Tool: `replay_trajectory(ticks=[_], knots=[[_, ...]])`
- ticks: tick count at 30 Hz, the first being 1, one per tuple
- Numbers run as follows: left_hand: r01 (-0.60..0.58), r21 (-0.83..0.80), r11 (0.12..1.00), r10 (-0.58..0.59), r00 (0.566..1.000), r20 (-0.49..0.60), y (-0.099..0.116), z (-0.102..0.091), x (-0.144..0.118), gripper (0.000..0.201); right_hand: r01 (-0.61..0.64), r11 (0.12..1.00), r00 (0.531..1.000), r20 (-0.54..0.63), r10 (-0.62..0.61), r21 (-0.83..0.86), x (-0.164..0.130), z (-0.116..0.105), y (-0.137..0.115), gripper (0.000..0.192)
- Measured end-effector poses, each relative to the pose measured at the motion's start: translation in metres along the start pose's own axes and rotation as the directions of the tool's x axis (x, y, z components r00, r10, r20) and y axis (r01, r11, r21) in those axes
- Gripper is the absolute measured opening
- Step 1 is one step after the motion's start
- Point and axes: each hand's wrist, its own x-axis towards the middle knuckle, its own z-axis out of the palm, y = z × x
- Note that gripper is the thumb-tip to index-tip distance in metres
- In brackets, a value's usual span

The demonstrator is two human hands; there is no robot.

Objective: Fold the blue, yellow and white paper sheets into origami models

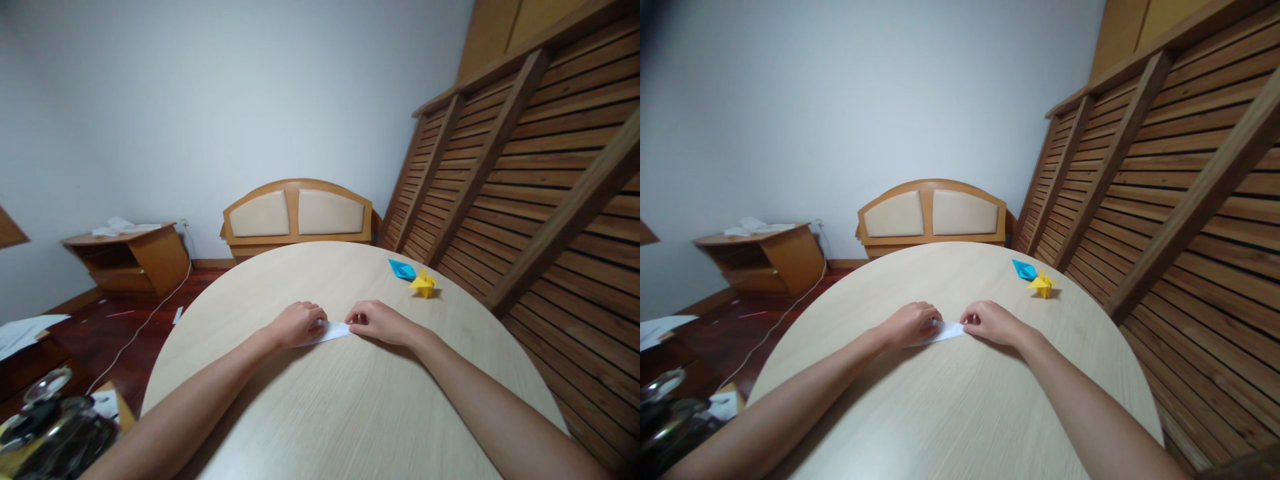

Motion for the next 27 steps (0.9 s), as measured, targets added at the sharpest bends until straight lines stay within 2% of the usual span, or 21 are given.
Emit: replay_trajectory(ticks=[10, 16, 21, 27], knots=[[0.025, 0.081, 0.996, -0.026, 1.0, 0.014, 0.012, 0.002, 0.001, 0.02, 0.013, 0.997, 1.0, -0.017, -0.014, -0.074, 0.004, 0.01, -0.002, 0.011], [0.011, 0.152, 0.988, -0.019, 0.999, 0.047, 0.018, -0.001, 0.001, 0.014, 0.055, 0.998, 0.998, 0.033, -0.054, -0.022, 0.001, 0.006, -0.001, 0.021], [-0.04, 0.254, 0.966, 0.014, 0.995, 0.103, 0.024, -0.008, 0.0, 0.013, 0.046, 0.999, 0.997, 0.067, -0.046, 0.006, -0.001, 0.001, -0.001, 0.024], [-0.138, 0.296, 0.945, 0.105, 0.987, 0.125, 0.025, -0.012, -0.002, 0.012, 0.05, 0.996, 0.995, 0.091, -0.043, -0.08, -0.002, -0.003, -0.009, 0.024]])
